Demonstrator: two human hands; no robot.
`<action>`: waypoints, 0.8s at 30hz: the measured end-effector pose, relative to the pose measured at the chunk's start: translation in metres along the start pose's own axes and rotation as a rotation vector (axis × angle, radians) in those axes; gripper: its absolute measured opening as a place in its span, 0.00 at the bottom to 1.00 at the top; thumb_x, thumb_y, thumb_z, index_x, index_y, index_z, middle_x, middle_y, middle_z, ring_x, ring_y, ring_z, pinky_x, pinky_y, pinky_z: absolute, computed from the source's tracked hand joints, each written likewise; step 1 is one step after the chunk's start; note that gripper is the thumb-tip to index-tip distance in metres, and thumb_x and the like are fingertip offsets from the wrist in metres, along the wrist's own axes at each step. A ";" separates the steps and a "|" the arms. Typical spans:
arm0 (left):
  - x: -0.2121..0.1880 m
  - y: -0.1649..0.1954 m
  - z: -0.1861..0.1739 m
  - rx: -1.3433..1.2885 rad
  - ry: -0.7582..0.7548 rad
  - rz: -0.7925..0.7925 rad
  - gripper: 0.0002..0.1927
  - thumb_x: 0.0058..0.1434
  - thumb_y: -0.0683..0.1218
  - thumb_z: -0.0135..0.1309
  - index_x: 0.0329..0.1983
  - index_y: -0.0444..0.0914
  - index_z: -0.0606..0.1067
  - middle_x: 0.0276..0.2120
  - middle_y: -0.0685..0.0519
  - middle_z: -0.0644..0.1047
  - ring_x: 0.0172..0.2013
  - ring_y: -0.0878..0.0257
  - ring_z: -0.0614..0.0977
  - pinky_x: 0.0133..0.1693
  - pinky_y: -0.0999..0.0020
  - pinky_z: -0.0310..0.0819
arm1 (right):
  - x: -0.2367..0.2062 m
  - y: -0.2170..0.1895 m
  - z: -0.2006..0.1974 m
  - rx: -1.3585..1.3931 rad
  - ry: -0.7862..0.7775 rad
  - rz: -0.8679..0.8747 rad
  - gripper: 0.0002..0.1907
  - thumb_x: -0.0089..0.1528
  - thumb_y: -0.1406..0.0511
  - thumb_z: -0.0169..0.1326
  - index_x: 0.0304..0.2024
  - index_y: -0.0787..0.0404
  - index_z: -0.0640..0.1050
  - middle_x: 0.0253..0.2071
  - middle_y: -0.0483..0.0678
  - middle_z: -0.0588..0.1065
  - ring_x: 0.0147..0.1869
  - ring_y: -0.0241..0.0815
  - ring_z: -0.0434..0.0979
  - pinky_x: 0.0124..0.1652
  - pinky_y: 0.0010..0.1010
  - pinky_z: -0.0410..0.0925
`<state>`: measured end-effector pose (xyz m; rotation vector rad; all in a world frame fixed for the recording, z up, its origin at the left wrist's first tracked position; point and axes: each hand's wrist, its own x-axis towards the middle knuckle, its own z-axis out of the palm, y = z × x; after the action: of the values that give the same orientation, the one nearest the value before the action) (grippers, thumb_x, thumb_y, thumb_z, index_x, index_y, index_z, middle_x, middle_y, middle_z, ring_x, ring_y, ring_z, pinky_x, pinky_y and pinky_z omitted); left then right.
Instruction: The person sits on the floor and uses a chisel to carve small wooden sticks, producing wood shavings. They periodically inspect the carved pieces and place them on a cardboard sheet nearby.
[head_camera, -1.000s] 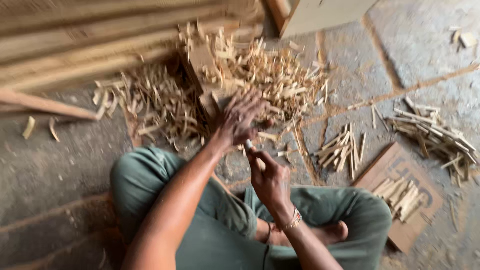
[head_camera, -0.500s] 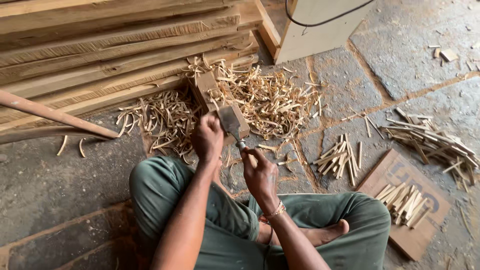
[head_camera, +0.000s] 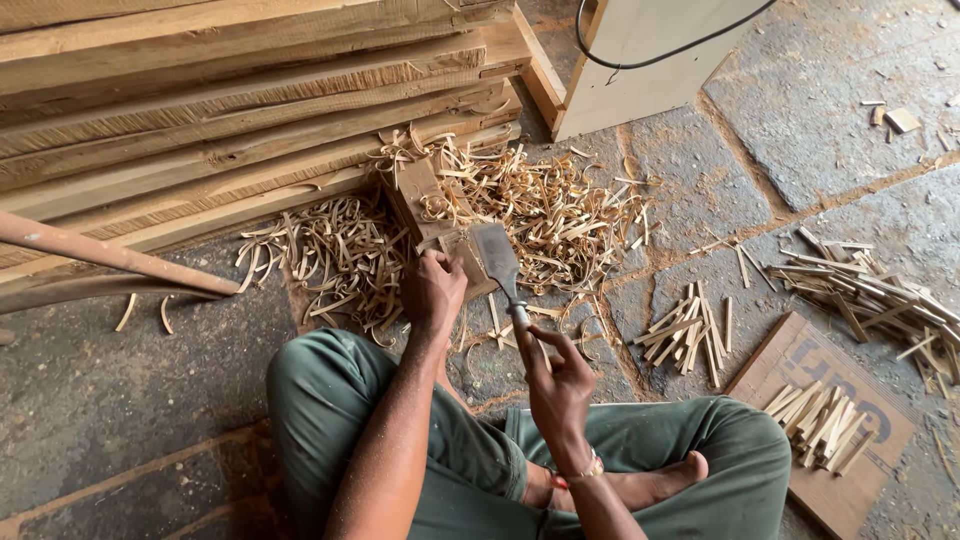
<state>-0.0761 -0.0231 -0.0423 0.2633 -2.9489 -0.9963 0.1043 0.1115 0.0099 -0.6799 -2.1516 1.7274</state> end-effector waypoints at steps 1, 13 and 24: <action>0.001 -0.002 -0.001 -0.048 -0.019 -0.009 0.15 0.62 0.56 0.58 0.38 0.40 0.79 0.28 0.49 0.81 0.27 0.57 0.82 0.31 0.58 0.76 | -0.003 0.003 -0.005 -0.051 -0.008 -0.019 0.13 0.65 0.59 0.59 0.48 0.58 0.83 0.14 0.43 0.73 0.15 0.25 0.60 0.17 0.26 0.44; -0.021 0.033 -0.045 -0.467 0.391 0.717 0.11 0.72 0.49 0.53 0.45 0.36 0.76 0.37 0.48 0.81 0.37 0.57 0.84 0.39 0.63 0.79 | -0.005 0.018 -0.005 -0.327 -0.095 -0.136 0.17 0.59 0.58 0.63 0.49 0.54 0.80 0.20 0.47 0.82 0.15 0.32 0.77 0.15 0.30 0.63; -0.017 0.026 -0.028 -0.331 0.266 0.537 0.10 0.72 0.50 0.51 0.44 0.38 0.75 0.32 0.51 0.81 0.29 0.62 0.83 0.31 0.68 0.79 | -0.008 0.011 -0.005 -0.420 -0.079 -0.135 0.21 0.58 0.56 0.64 0.52 0.51 0.79 0.17 0.49 0.80 0.16 0.37 0.79 0.19 0.33 0.67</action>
<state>-0.0615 -0.0171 -0.0035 -0.3556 -2.3628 -1.2119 0.1162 0.1133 0.0005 -0.5534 -2.5812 1.2640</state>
